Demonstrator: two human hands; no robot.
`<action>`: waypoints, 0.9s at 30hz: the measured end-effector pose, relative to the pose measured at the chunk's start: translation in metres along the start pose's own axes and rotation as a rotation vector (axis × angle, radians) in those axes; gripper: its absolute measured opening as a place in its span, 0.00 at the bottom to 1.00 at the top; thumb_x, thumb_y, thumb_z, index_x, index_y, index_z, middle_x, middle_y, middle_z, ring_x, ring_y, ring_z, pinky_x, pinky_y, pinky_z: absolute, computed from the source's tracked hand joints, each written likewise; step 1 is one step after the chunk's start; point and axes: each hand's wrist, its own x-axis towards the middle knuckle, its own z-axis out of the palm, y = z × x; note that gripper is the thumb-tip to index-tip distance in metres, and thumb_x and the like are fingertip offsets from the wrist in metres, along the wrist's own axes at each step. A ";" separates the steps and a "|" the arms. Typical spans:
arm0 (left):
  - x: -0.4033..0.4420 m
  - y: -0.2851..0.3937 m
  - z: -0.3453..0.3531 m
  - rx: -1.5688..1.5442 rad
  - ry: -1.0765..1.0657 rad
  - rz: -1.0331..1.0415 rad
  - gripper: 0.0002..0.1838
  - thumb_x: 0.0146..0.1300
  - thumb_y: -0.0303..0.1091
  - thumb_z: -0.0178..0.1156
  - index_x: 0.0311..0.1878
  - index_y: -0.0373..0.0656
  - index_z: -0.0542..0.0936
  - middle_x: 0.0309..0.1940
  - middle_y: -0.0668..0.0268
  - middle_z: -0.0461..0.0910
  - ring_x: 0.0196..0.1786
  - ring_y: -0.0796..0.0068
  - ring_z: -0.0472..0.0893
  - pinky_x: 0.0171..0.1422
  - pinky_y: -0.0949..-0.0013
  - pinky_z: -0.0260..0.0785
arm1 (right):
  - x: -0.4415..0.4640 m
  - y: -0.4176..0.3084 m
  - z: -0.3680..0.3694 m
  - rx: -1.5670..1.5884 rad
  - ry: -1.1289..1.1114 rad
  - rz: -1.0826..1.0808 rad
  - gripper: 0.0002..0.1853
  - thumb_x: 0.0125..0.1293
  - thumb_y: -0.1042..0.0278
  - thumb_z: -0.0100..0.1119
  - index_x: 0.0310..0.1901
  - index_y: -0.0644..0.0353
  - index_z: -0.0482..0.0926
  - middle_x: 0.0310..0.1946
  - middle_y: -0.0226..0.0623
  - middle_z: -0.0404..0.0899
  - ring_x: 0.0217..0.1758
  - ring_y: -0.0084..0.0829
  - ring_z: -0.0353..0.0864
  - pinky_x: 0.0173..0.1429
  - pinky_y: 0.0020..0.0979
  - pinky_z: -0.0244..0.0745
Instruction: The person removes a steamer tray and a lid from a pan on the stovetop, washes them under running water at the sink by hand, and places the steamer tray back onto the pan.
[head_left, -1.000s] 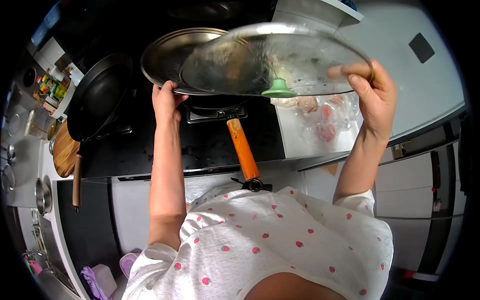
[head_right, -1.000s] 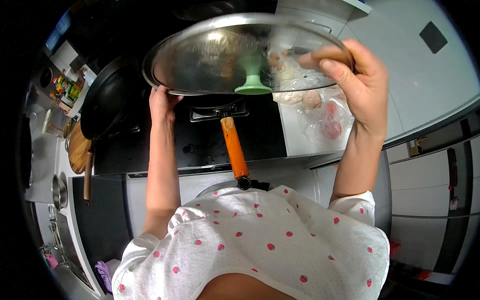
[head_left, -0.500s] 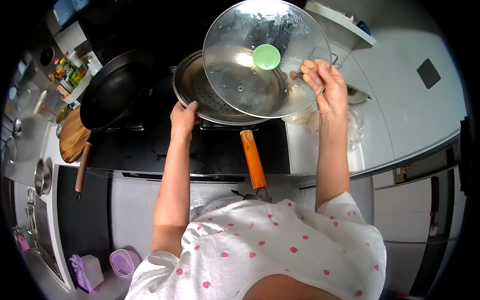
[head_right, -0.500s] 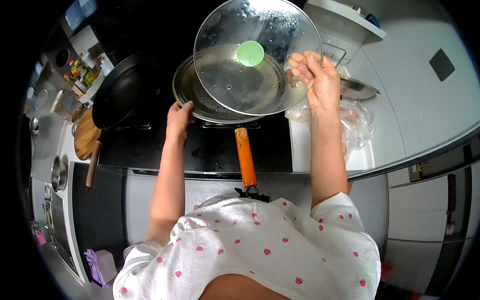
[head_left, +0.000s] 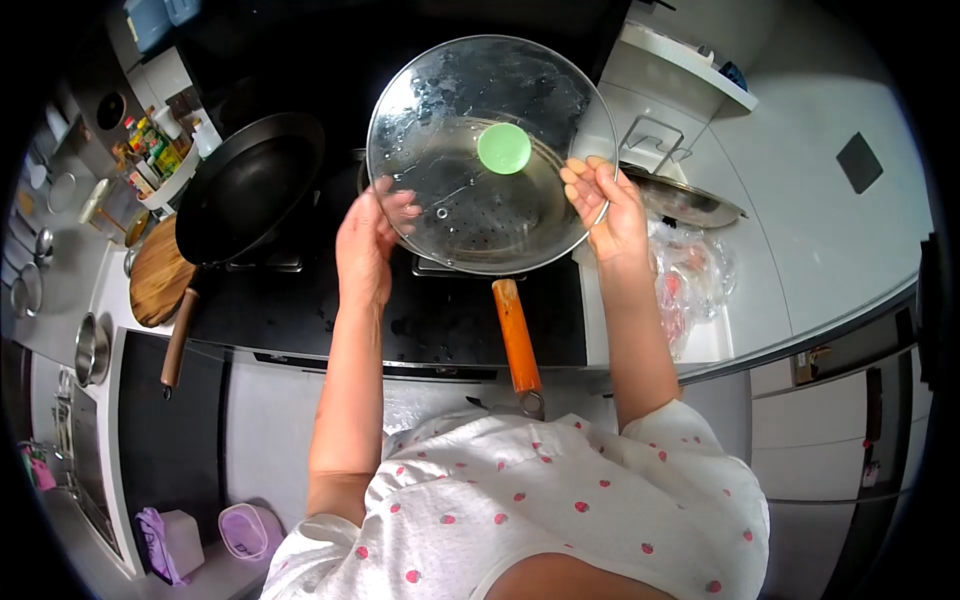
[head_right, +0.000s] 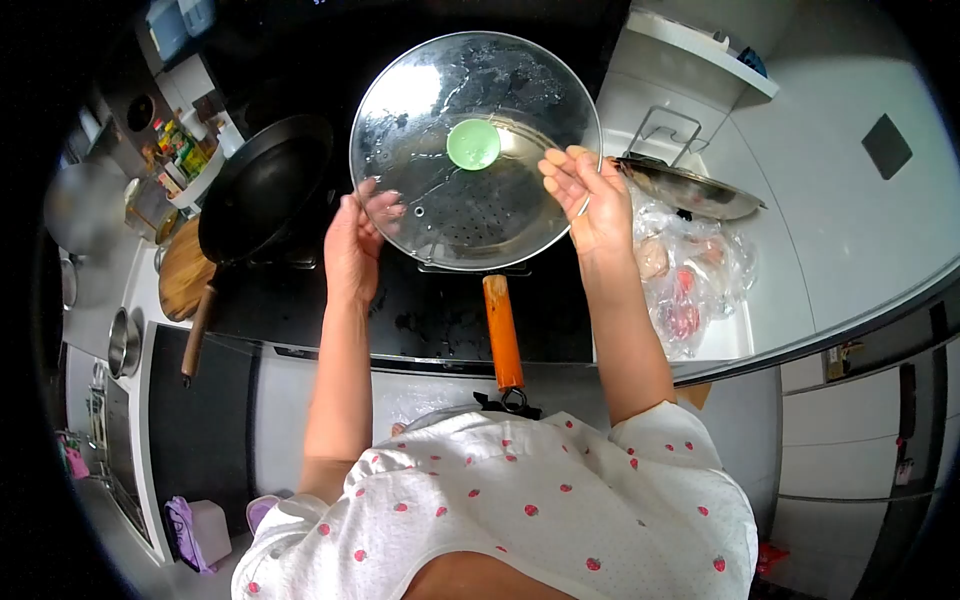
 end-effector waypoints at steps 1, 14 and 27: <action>-0.003 -0.001 0.002 -0.086 -0.079 -0.020 0.23 0.64 0.42 0.49 0.57 0.36 0.65 0.44 0.56 0.76 0.45 0.67 0.77 0.47 0.74 0.70 | -0.001 0.003 0.003 0.001 -0.004 -0.002 0.10 0.64 0.69 0.47 0.42 0.66 0.70 0.40 0.50 0.76 0.43 0.41 0.78 0.46 0.34 0.75; -0.040 0.030 -0.030 -0.391 0.083 0.062 0.24 0.58 0.25 0.53 0.59 0.45 0.63 0.48 0.53 0.73 0.43 0.61 0.79 0.40 0.71 0.76 | -0.008 0.037 0.081 -0.114 -0.310 0.185 0.08 0.58 0.79 0.52 0.41 0.64 0.69 0.38 0.47 0.77 0.41 0.34 0.79 0.45 0.30 0.77; -0.175 0.171 -0.170 -0.370 0.518 0.407 0.23 0.66 0.48 0.42 0.52 0.37 0.69 0.42 0.54 0.76 0.39 0.61 0.79 0.37 0.72 0.75 | -0.120 0.145 0.294 -0.202 -0.556 0.335 0.07 0.61 0.69 0.55 0.35 0.62 0.70 0.30 0.41 0.78 0.33 0.30 0.80 0.36 0.25 0.78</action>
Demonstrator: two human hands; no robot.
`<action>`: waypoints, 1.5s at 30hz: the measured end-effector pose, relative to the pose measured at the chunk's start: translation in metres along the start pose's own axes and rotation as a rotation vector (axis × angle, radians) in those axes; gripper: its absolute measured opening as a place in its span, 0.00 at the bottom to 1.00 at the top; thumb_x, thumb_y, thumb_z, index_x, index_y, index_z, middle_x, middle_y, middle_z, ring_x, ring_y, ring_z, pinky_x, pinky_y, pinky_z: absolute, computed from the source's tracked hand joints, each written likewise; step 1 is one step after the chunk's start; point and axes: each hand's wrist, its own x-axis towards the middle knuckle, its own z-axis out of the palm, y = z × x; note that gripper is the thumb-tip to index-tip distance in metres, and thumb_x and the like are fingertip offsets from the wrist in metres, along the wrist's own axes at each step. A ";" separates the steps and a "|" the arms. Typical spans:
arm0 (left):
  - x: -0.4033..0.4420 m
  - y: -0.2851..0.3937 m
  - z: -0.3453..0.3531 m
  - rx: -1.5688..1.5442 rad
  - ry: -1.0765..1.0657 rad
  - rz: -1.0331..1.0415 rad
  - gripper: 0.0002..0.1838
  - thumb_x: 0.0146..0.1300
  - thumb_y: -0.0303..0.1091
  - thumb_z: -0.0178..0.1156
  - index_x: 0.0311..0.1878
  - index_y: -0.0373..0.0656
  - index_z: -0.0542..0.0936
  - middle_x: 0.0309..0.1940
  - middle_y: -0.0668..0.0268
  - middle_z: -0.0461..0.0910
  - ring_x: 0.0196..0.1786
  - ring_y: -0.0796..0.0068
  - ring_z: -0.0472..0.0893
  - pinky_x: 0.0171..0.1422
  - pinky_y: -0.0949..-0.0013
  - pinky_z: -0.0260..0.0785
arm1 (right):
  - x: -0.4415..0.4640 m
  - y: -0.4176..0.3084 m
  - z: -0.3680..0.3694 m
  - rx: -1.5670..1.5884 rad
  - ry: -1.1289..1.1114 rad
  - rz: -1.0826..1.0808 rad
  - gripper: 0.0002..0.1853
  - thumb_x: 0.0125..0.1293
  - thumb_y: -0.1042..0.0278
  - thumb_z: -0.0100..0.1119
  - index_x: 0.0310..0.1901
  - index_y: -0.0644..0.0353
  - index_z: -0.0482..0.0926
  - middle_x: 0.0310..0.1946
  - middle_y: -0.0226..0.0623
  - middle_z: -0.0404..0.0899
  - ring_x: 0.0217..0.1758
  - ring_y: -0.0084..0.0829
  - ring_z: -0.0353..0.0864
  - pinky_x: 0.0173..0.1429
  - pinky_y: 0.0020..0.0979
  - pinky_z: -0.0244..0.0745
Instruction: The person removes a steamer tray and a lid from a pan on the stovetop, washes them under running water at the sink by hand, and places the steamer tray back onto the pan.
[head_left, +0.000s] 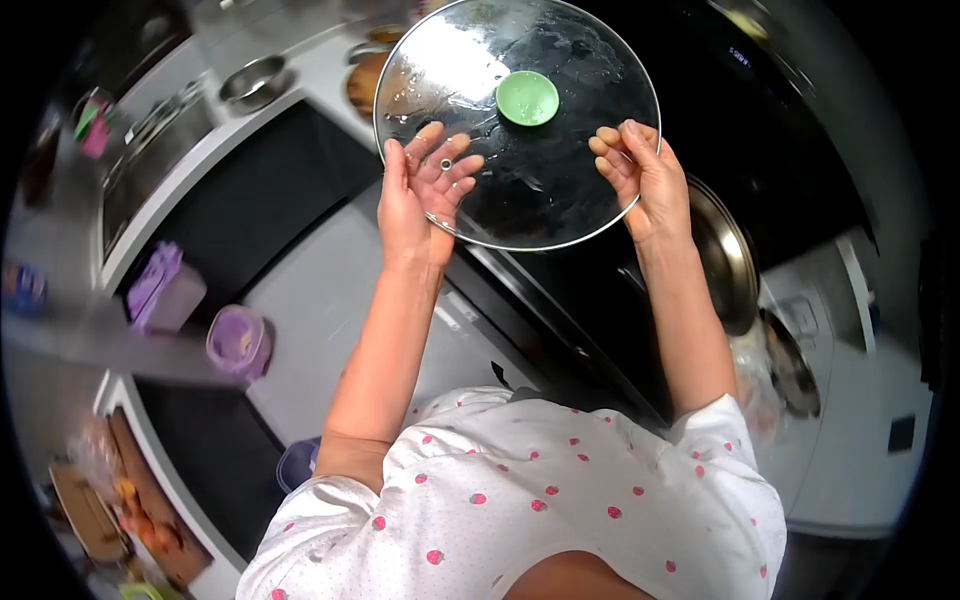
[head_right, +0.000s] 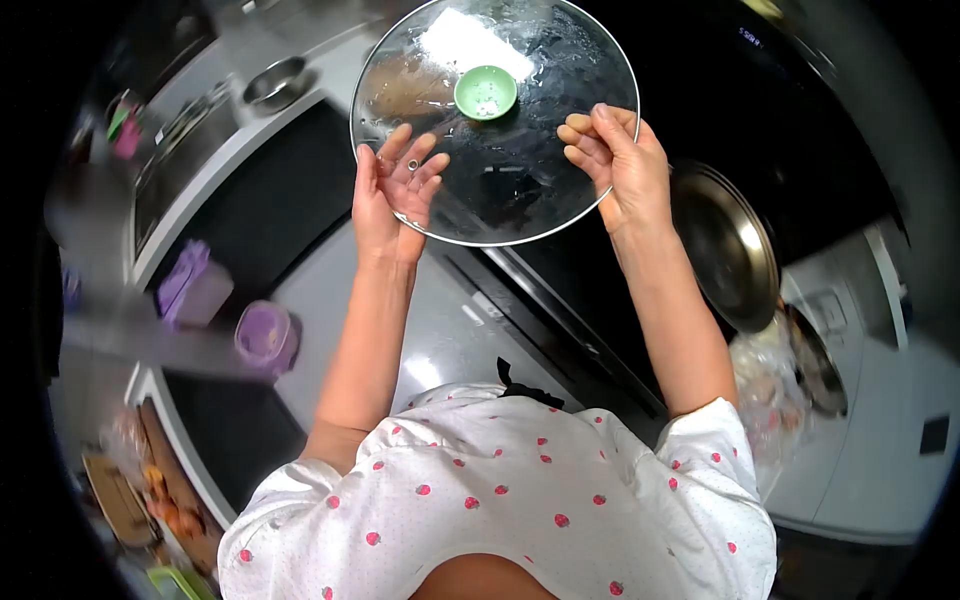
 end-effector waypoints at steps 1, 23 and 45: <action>-0.003 0.022 -0.013 -0.082 -0.043 0.037 0.23 0.66 0.46 0.42 0.53 0.37 0.69 0.44 0.53 0.75 0.42 0.61 0.78 0.39 0.71 0.75 | 0.000 0.013 0.026 0.025 -0.020 0.007 0.07 0.62 0.69 0.53 0.35 0.63 0.70 0.31 0.42 0.78 0.34 0.32 0.80 0.36 0.26 0.78; -0.028 0.306 -0.227 0.152 0.390 0.548 0.34 0.54 0.18 0.47 0.66 0.45 0.51 0.56 0.41 0.63 0.52 0.45 0.72 0.50 0.59 0.72 | 0.011 0.308 0.415 0.265 -0.543 0.658 0.15 0.65 0.58 0.47 0.43 0.63 0.64 0.29 0.44 0.76 0.32 0.36 0.80 0.29 0.26 0.76; 0.156 0.521 -0.418 0.143 0.616 0.522 0.40 0.56 0.18 0.46 0.68 0.57 0.42 0.55 0.41 0.64 0.52 0.45 0.72 0.48 0.58 0.73 | 0.112 0.509 0.693 0.139 -0.607 0.718 0.18 0.63 0.69 0.48 0.53 0.66 0.61 0.36 0.44 0.76 0.33 0.32 0.79 0.30 0.24 0.72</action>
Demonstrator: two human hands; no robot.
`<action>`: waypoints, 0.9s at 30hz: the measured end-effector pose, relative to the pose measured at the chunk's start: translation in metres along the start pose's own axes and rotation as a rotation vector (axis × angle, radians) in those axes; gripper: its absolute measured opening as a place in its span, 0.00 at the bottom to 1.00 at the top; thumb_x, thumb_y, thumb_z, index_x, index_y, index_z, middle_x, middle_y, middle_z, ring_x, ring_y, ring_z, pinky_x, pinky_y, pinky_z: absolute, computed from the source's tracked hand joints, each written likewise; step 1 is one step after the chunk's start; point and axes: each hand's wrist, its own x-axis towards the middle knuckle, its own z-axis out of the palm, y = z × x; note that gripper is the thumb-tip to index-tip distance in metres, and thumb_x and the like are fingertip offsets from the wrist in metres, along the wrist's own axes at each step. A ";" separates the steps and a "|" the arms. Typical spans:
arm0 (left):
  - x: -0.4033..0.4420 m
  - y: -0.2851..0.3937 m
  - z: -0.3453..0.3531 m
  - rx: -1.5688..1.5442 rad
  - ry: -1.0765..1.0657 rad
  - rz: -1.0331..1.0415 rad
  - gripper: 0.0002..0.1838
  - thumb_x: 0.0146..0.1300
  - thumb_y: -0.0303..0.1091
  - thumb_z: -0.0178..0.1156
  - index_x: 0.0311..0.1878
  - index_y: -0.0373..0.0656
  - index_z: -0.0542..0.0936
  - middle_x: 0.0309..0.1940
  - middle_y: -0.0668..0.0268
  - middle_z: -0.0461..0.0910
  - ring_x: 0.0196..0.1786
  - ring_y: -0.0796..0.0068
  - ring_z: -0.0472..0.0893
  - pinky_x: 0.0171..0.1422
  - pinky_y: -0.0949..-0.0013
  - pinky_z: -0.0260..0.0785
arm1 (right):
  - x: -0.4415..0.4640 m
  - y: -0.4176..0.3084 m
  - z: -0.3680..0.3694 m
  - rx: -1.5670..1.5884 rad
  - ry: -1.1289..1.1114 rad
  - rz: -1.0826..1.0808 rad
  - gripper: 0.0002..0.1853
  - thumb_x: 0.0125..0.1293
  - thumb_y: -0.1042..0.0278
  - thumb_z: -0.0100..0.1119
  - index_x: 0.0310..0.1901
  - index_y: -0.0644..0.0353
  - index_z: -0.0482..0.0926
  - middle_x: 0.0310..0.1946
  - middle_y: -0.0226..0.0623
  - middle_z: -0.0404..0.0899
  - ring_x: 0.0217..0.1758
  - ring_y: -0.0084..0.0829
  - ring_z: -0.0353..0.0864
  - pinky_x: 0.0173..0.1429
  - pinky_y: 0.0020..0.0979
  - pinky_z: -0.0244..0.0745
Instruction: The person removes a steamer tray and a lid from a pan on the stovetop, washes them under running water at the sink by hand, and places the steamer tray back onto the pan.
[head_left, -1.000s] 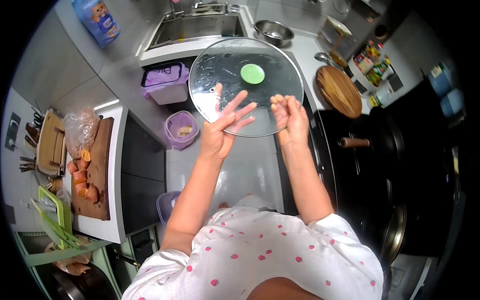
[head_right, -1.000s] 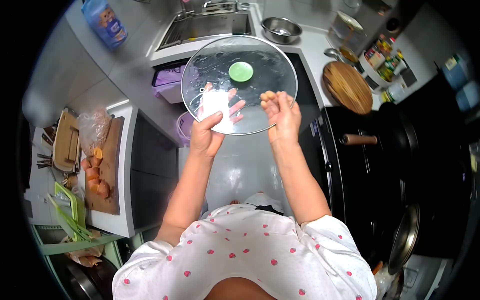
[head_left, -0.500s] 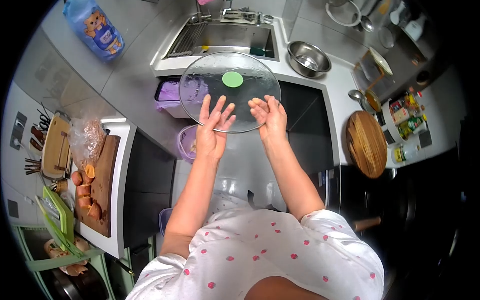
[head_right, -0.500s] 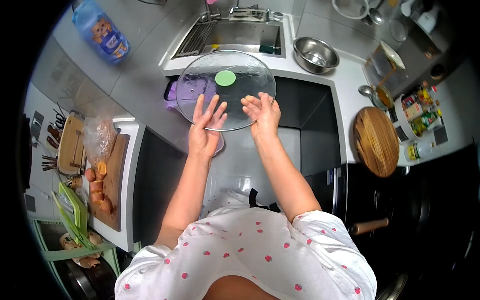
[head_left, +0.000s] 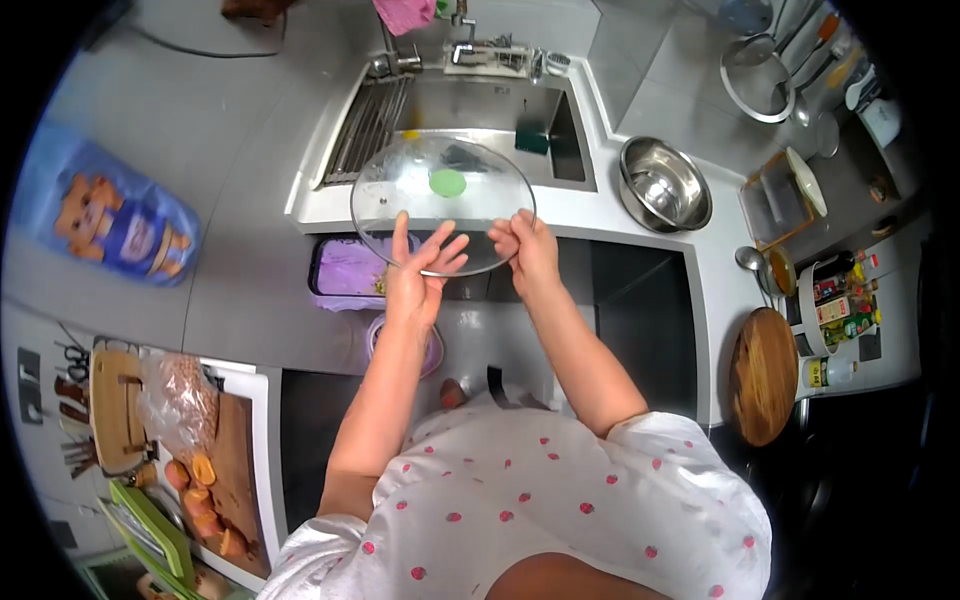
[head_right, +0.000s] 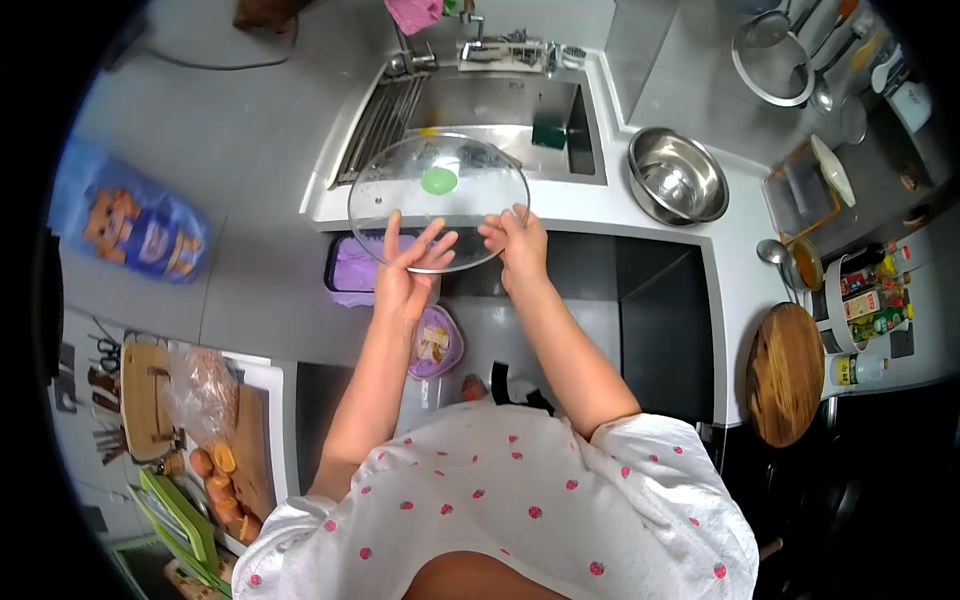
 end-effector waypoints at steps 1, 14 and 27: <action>0.012 0.000 -0.003 0.017 0.004 -0.006 0.39 0.56 0.18 0.45 0.68 0.56 0.42 0.55 0.41 0.65 0.51 0.45 0.73 0.48 0.59 0.73 | 0.009 0.002 -0.001 0.001 0.024 0.017 0.18 0.63 0.69 0.48 0.53 0.66 0.61 0.36 0.44 0.76 0.33 0.32 0.79 0.30 0.24 0.72; 0.219 -0.033 0.004 0.032 0.164 -0.024 0.38 0.55 0.17 0.44 0.67 0.55 0.45 0.54 0.44 0.66 0.51 0.46 0.73 0.48 0.60 0.73 | 0.252 -0.023 0.011 -1.444 -0.079 -0.725 0.16 0.51 0.72 0.55 0.43 0.67 0.75 0.47 0.51 0.72 0.52 0.46 0.70 0.55 0.38 0.66; 0.359 -0.040 0.012 -0.135 0.367 -0.043 0.36 0.55 0.17 0.45 0.66 0.55 0.51 0.54 0.44 0.67 0.49 0.50 0.75 0.52 0.64 0.70 | 0.446 0.005 0.084 -1.413 -0.596 -0.748 0.19 0.51 0.79 0.46 0.48 0.62 0.72 0.46 0.48 0.72 0.50 0.45 0.70 0.52 0.40 0.67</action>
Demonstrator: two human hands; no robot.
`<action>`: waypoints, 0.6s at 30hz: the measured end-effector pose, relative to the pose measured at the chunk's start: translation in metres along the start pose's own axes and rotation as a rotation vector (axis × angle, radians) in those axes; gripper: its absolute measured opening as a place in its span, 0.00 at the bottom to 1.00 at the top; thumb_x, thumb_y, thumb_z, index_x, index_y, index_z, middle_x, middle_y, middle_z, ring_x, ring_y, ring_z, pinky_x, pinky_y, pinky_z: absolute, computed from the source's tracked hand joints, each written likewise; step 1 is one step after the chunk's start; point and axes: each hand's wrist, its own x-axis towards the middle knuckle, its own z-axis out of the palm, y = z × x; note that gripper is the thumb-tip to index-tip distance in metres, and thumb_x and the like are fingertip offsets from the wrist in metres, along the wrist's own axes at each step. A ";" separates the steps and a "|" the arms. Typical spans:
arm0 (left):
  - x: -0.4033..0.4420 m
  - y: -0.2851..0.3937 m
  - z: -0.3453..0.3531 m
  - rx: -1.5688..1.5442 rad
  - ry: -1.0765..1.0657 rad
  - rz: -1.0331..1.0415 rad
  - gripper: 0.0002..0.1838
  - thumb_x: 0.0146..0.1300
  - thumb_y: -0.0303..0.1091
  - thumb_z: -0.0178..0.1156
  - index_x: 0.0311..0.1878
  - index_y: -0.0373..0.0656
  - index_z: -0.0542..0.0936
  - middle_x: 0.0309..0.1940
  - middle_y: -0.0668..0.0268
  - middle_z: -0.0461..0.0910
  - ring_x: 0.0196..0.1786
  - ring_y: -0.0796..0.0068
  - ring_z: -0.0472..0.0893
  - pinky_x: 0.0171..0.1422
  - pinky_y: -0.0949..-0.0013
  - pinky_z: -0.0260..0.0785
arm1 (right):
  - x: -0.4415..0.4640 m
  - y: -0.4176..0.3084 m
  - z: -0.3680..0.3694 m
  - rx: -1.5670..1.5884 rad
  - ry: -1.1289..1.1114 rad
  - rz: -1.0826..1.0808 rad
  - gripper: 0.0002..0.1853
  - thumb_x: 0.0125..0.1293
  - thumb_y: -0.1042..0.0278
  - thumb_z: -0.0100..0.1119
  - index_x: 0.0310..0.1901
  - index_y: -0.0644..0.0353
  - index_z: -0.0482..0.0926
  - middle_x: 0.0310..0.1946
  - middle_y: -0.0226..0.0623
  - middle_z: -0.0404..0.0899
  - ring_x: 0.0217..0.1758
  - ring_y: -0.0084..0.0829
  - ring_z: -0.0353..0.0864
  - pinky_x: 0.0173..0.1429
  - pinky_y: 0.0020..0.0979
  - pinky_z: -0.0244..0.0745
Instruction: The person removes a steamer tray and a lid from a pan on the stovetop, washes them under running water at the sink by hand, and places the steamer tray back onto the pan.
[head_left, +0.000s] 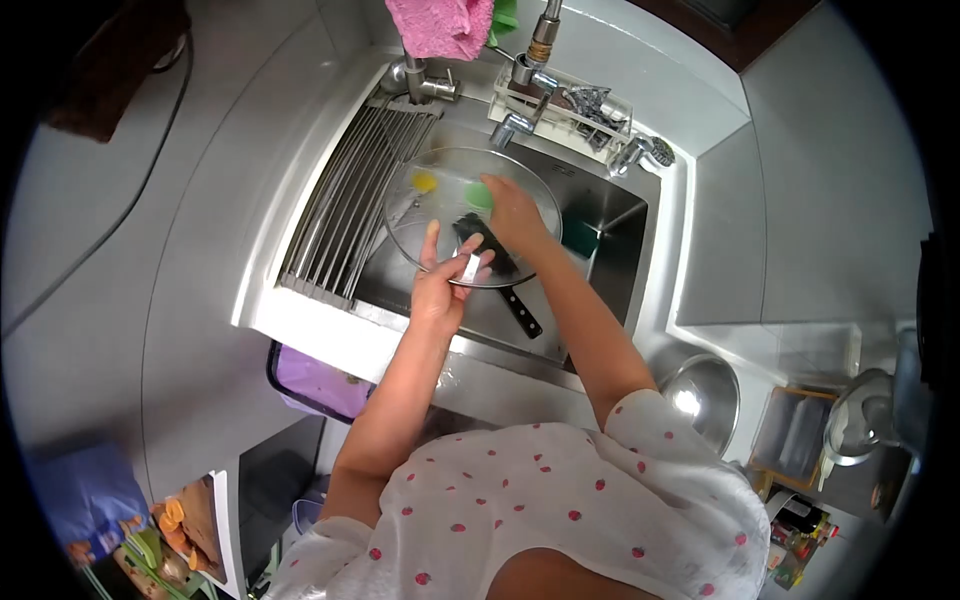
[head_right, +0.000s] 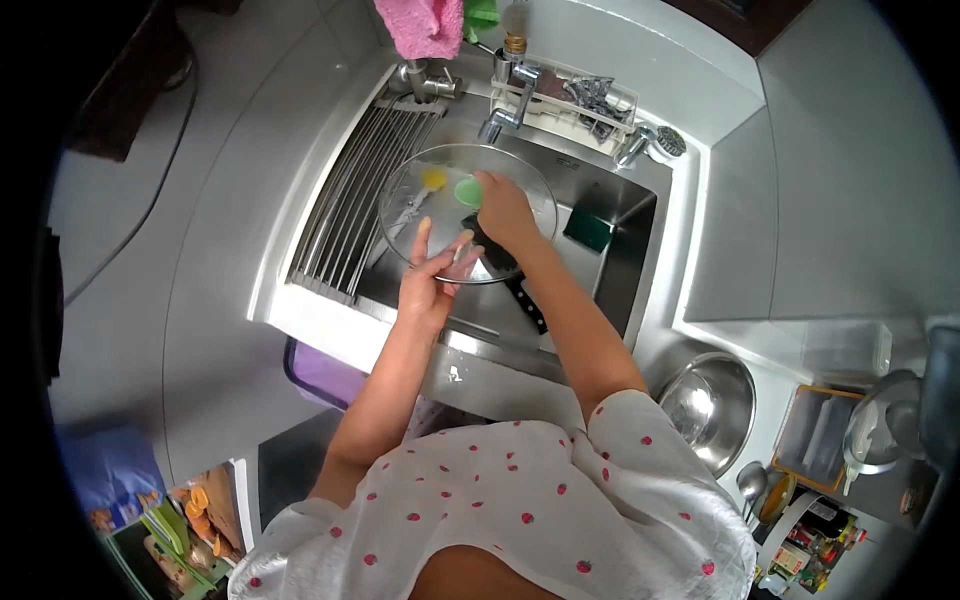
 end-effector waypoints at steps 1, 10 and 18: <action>0.008 0.002 -0.004 0.000 -0.007 0.004 0.36 0.55 0.18 0.46 0.66 0.56 0.51 0.54 0.44 0.67 0.49 0.50 0.75 0.52 0.64 0.70 | 0.009 0.007 0.003 0.049 -0.050 0.017 0.19 0.52 0.80 0.45 0.48 0.60 0.72 0.46 0.50 0.72 0.51 0.46 0.69 0.52 0.40 0.67; 0.063 0.008 -0.015 0.049 -0.058 -0.027 0.36 0.54 0.19 0.46 0.66 0.56 0.51 0.53 0.44 0.68 0.48 0.50 0.76 0.45 0.64 0.73 | 0.102 0.040 0.090 0.148 0.400 -0.003 0.19 0.59 0.72 0.46 0.53 0.55 0.68 0.45 0.49 0.72 0.48 0.46 0.71 0.51 0.40 0.66; 0.067 0.015 -0.022 0.144 -0.066 -0.059 0.38 0.53 0.19 0.49 0.67 0.54 0.50 0.52 0.44 0.69 0.48 0.50 0.76 0.45 0.65 0.74 | 0.166 0.019 0.066 0.240 0.400 0.110 0.19 0.58 0.67 0.52 0.52 0.59 0.68 0.43 0.49 0.72 0.45 0.49 0.71 0.46 0.40 0.67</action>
